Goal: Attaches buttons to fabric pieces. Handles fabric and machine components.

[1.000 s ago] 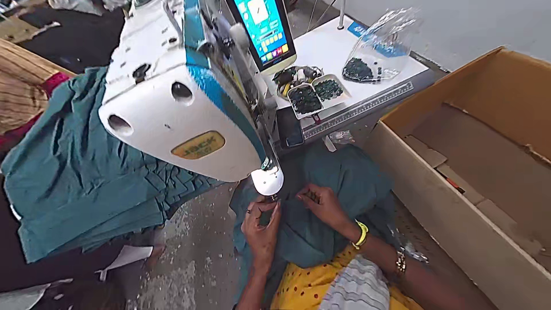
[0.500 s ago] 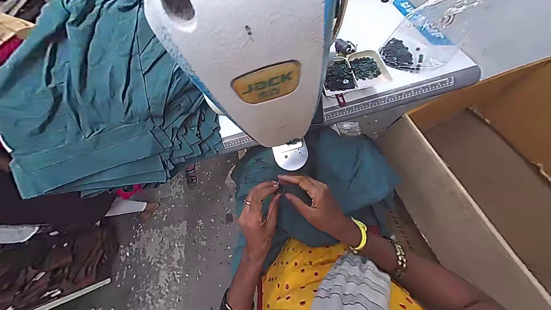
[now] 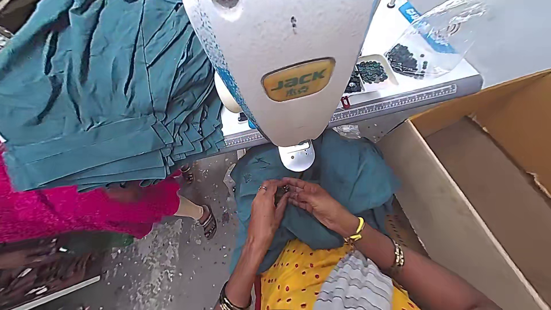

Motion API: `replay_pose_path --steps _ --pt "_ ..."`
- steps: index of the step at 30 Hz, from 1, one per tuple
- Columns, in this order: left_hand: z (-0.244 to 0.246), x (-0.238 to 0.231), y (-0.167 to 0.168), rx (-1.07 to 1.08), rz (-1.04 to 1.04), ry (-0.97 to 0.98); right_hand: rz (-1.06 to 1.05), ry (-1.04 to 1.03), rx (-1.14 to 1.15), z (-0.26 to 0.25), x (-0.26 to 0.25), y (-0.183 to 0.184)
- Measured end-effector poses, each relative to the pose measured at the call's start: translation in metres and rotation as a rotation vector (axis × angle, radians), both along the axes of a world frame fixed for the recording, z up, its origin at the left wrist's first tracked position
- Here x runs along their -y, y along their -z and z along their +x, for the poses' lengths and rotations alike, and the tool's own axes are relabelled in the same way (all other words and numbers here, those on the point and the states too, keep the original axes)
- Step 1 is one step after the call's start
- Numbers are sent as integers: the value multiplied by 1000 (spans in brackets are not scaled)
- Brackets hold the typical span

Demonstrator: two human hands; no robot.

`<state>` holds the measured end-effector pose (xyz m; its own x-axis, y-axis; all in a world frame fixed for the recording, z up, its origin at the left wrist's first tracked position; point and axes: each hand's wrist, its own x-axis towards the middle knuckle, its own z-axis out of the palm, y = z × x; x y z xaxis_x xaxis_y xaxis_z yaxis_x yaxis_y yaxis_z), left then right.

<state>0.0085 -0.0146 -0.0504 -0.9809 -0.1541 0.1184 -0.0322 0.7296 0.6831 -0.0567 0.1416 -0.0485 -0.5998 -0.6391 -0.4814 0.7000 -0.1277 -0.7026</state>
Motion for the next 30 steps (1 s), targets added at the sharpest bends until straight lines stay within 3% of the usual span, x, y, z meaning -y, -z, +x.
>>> replay_pose_path --steps 4,9,11,15,19,26,30 --pt "0 7 -9 34 167 4 1 53 -74 2 3 6" --pt "-1 23 -17 127 470 -28 93 46 -447 6 3 16" --pt "-1 26 -22 166 566 -13 71 32 -439 3 0 14" --pt "-1 28 -23 140 387 98 -72 -165 -185 -7 -7 3" --pt "-1 24 -25 201 230 180 -44 -148 -78 -9 -6 2" --pt "1 48 -32 173 410 86 30 -129 -193 -13 -14 2" --pt "5 98 -52 10 611 -199 151 -13 -451 -34 -49 -10"
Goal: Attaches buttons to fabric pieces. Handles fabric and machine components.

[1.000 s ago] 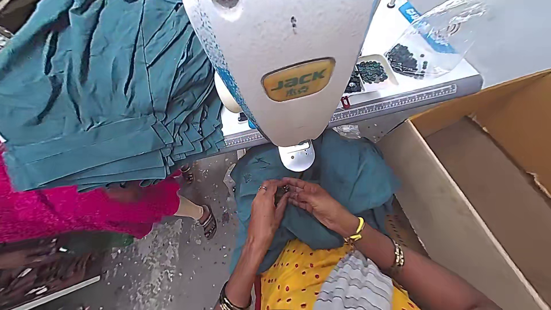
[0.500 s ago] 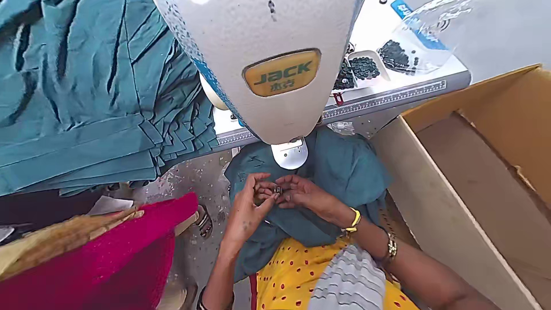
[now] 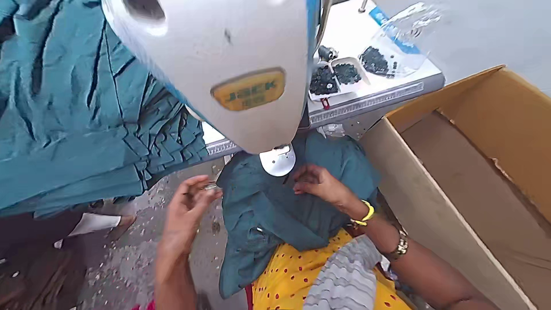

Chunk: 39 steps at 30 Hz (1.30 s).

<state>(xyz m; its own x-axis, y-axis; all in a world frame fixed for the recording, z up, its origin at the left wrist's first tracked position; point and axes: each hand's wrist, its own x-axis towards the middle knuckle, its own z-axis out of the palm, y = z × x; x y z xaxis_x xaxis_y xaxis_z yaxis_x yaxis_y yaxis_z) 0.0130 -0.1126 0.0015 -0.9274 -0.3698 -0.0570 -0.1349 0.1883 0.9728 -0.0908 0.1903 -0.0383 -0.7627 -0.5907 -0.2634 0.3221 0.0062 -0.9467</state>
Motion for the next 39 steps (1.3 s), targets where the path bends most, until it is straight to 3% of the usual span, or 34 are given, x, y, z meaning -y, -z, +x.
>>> replay_pose_path --steps 3,5,7,10,12,14,17,20,23,25,27,32,34,37,39 --pt "-11 29 -13 -64 331 -254 102 183 -162 -42 -38 -29" --pt "-25 35 -27 -106 443 -281 181 299 -261 -80 -61 -52" --pt "-44 28 -49 -152 439 -191 305 362 -446 -123 -77 -67" --pt "-75 2 -92 -289 371 59 584 448 -682 -201 -85 -61" --pt "-91 -16 -120 -390 287 172 706 453 -813 -227 -83 -50" --pt "-106 -20 -142 -491 201 256 766 447 -829 -235 -78 -62" --pt "-127 -16 -175 -535 -3 245 674 497 -868 -226 -72 -113" --pt "-153 -16 -213 -520 -358 223 391 546 -1044 -205 -55 -177" --pt "-187 -21 -246 -502 -873 167 204 415 -1284 -186 -26 -237" --pt "-205 -28 -265 -420 -1049 174 131 317 -1519 -185 -3 -264" --pt "-218 -38 -277 -333 -1109 194 100 244 -1666 -188 18 -281" --pt "-224 -54 -292 -307 -1203 294 132 158 -1648 -196 49 -306" --pt "-220 -58 -293 -300 -1213 244 138 149 -1602 -201 56 -312" --pt "-224 -48 -297 -386 -1101 148 144 132 -1502 -211 62 -322" --pt "-226 -34 -297 -427 -1013 234 141 82 -1464 -215 65 -324"
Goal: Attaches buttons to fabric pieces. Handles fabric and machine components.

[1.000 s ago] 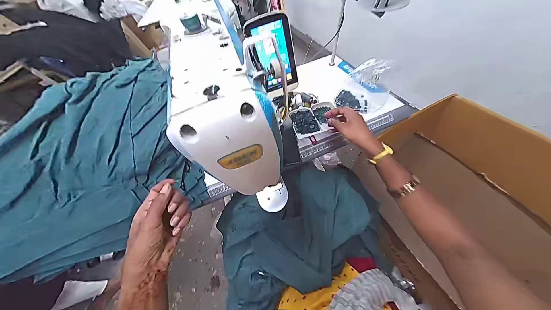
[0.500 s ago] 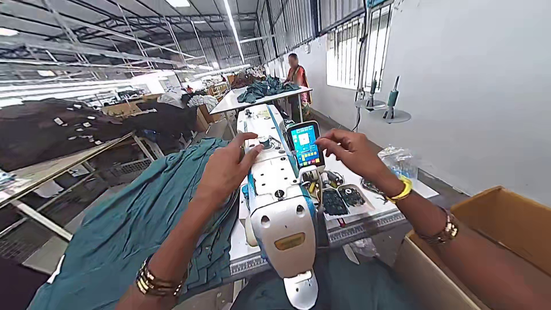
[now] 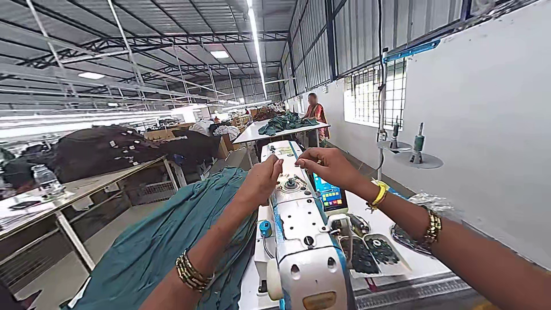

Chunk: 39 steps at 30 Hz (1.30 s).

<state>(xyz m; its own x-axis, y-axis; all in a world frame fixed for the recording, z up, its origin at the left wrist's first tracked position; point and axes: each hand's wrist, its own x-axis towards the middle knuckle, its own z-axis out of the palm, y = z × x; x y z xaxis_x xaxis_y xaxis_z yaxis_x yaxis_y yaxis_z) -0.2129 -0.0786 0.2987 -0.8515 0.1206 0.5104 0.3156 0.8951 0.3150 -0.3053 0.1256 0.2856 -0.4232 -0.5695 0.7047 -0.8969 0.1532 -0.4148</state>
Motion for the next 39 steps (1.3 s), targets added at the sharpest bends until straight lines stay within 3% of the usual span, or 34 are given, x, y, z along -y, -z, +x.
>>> replay_pose_path --steps 3,5,8,11,20,28,32,34,39 --pt "3 13 3 -9 -103 142 179 -81 -41 -5 1 1" --pt "9 14 1 -104 -139 129 307 -118 -86 -6 5 1" --pt "11 20 -12 -277 -15 113 431 -175 -167 -8 10 -11" --pt "9 23 -21 -287 60 167 531 -214 -319 -12 16 -25" --pt "11 39 7 -236 166 200 875 53 -565 14 38 -58" --pt "18 43 23 -171 222 213 1158 284 -492 44 73 -67" --pt "25 40 25 -215 151 190 1069 242 -578 48 68 -82" --pt "28 38 18 -265 136 181 887 155 -655 41 60 -104" --pt "37 21 -4 -298 105 220 622 33 -556 55 52 -131"
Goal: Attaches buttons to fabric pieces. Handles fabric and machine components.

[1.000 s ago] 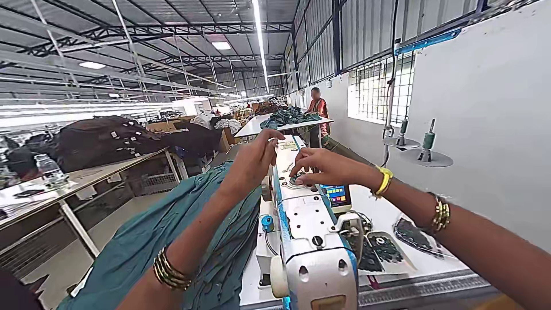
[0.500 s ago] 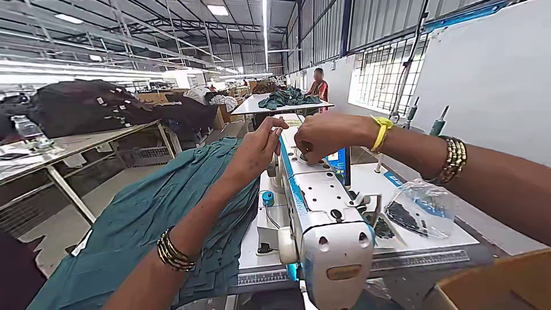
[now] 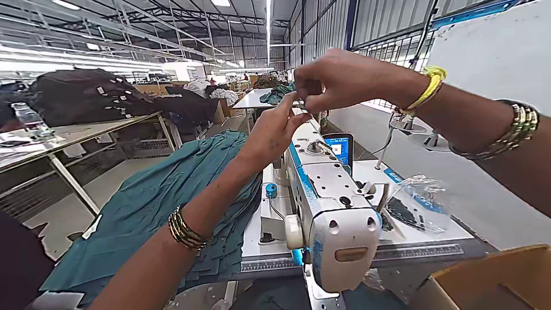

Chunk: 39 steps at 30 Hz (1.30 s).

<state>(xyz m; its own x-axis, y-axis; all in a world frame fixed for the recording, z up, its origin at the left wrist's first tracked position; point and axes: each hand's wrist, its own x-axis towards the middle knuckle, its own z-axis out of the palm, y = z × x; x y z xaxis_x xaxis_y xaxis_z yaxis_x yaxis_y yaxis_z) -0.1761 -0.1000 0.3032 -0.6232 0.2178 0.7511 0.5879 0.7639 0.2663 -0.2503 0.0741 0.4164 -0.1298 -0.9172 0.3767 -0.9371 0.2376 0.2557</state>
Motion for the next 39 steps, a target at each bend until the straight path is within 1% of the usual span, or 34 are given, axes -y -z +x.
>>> replay_pose_path --steps 2,3,5,6,7,9,10,11,12,14,15,17,18,19,20,22,23,24,25,28,30,32,33,34,35,36,37,38,39 --pt "-2 -5 -4 -77 -40 5 -126 -68 115 7 -1 -1" --pt "-2 -6 -9 -130 -55 -14 -197 -99 225 9 -2 -1" --pt "-2 2 -26 -240 -23 -132 -306 -69 415 7 -6 5" --pt "-2 13 -37 -277 22 -204 -307 -30 456 0 -9 14" --pt "-2 26 -46 -287 86 -253 -248 2 459 -11 -12 27" --pt "-5 55 -60 -320 237 -256 -38 19 433 -30 -16 56" --pt "-4 66 -66 -346 293 -247 26 26 442 -34 -17 67" --pt "-2 74 -70 -373 324 -255 32 30 475 -37 -17 73" --pt "1 79 -73 -401 323 -298 -13 25 515 -38 -18 75" --pt "7 81 -75 -448 239 -445 -181 -13 647 -33 -19 67" --pt "9 81 -75 -465 167 -513 -265 -66 731 -30 -19 61" --pt "12 78 -71 -533 -5 -611 -304 -221 859 -19 -19 45" --pt "15 72 -68 -559 -87 -636 -307 -263 844 -16 -17 38" --pt "18 63 -66 -591 -164 -641 -324 -264 768 -16 -13 33" --pt "20 52 -63 -644 -241 -624 -337 -230 658 -21 -7 31" --pt "18 33 -60 -796 -343 -535 -279 -174 473 -36 8 34" --pt "16 27 -60 -875 -352 -470 -233 -161 445 -43 16 41" --pt "15 23 -61 -928 -315 -402 -199 -159 462 -51 23 49" --pt "15 24 -61 -952 -231 -338 -193 -151 500 -59 28 60" --pt "7 52 -57 -906 218 -140 -306 -76 598 -85 18 89" --pt "-2 70 -44 -798 514 6 -406 1 647 -94 0 106" --pt "-9 75 -19 -597 772 244 -450 70 739 -100 -20 123" --pt "-10 72 -4 -435 874 380 -429 87 796 -102 -30 132" --pt "-12 69 11 -275 925 521 -397 99 840 -103 -37 140" --pt "-16 68 26 -141 919 629 -377 112 859 -106 -43 148" --pt "-21 69 37 -52 866 642 -377 126 879 -108 -46 154" --pt "-29 72 44 -21 739 519 -399 149 875 -109 -46 155" --pt "-38 76 50 -62 520 291 -414 180 839 -109 -46 154" --pt "-48 80 56 -129 211 48 -419 203 791 -108 -42 152"
